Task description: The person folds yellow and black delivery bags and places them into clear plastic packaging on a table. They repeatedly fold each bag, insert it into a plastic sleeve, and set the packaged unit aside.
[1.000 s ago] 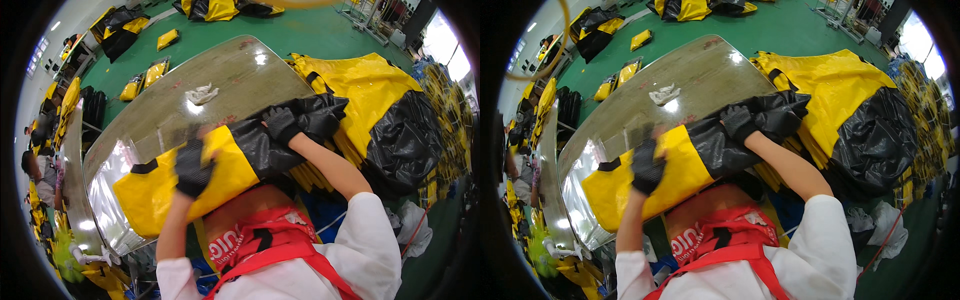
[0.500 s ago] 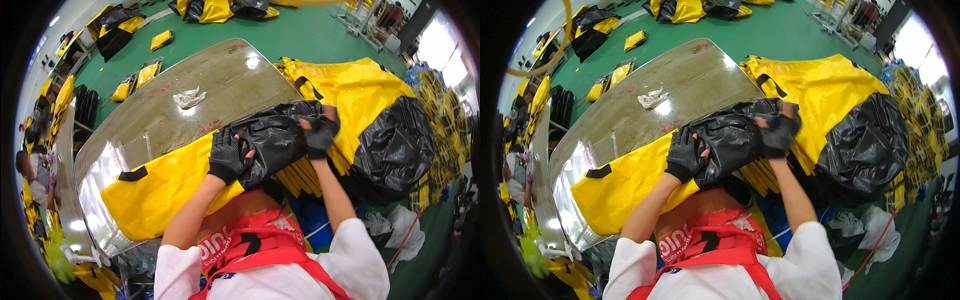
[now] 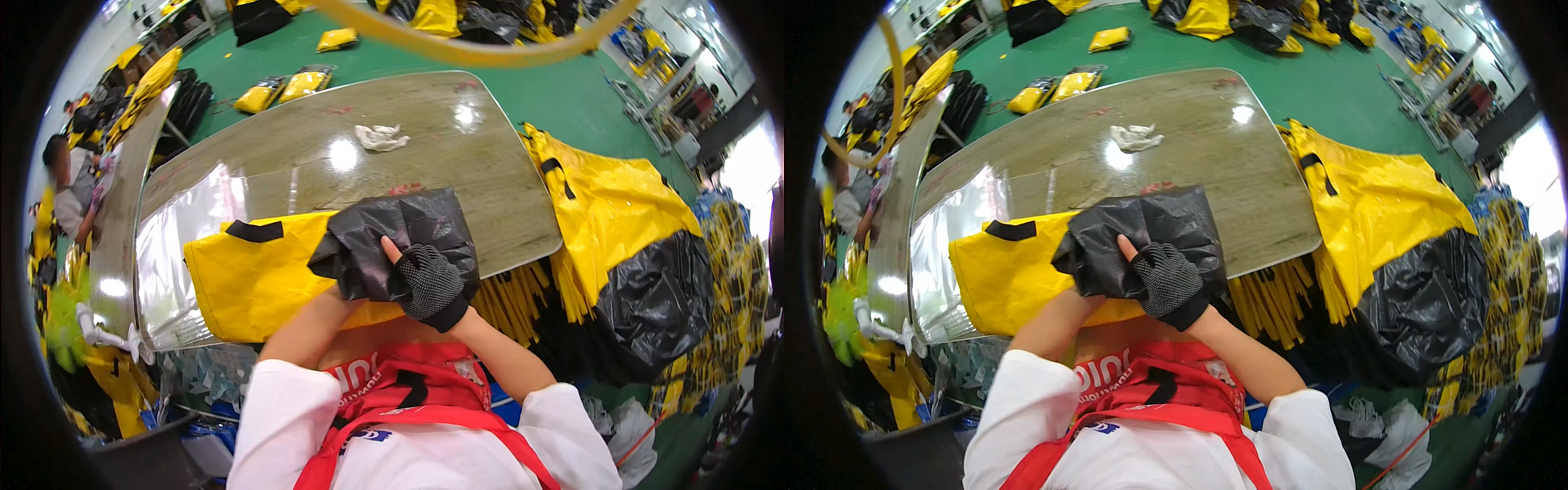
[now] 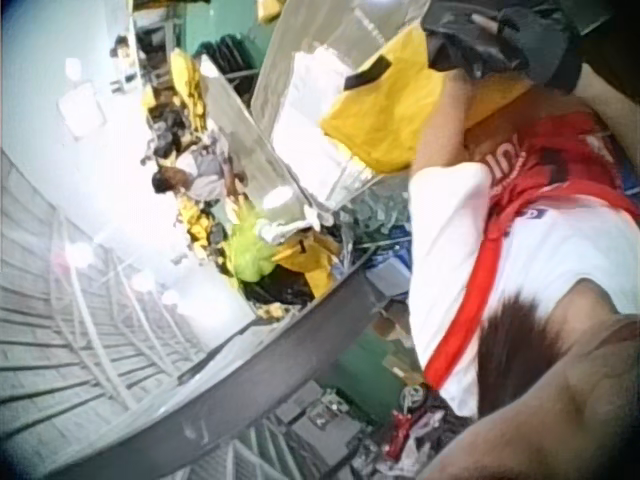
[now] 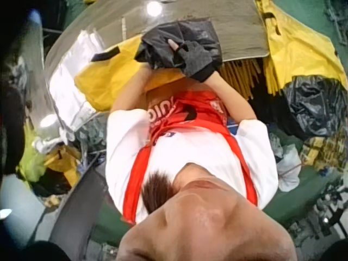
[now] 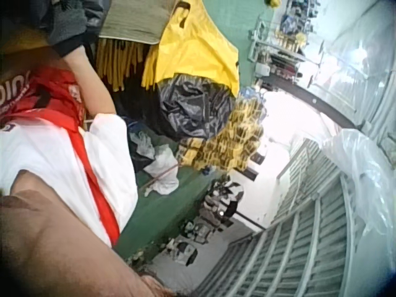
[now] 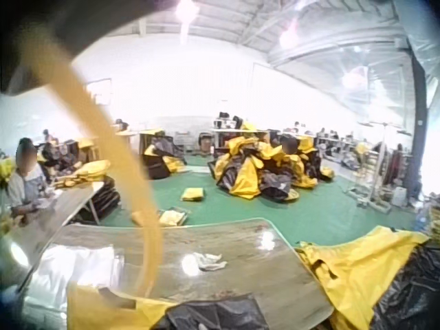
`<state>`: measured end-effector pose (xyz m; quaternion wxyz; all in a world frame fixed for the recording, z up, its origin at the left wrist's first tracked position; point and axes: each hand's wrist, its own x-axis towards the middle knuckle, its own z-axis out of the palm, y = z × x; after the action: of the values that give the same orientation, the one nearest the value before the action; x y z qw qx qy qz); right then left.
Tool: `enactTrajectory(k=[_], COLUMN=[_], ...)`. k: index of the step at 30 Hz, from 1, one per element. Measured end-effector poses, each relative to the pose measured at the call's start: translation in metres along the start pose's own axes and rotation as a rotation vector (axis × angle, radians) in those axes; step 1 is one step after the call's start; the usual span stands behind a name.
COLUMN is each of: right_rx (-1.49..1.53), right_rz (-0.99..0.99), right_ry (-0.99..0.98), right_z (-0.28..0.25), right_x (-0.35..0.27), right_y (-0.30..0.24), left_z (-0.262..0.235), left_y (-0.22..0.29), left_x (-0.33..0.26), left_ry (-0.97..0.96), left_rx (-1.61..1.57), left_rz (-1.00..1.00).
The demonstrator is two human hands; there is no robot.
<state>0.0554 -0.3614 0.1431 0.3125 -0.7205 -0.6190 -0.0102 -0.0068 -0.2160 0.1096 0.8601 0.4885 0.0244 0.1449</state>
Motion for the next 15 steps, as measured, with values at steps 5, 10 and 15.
enactTrajectory(k=[5,10,15], right_rx=[-0.25,-0.03,-0.262], right_rz=[0.051,0.317,0.075], right_ry=[-0.269,-0.401,-0.143], right_z=[0.025,0.02,0.092], right_x=[0.005,0.06,0.026], right_y=[-0.008,-0.046,-0.023], left_z=[-0.121,-0.17,-0.158], left_y=[0.094,0.1,0.062], left_x=[-0.101,-0.241,-0.297], left_ry=[0.007,1.068,1.085], left_rx=[1.981,1.221,0.479], left_rz=[0.034,-0.484,-0.09])
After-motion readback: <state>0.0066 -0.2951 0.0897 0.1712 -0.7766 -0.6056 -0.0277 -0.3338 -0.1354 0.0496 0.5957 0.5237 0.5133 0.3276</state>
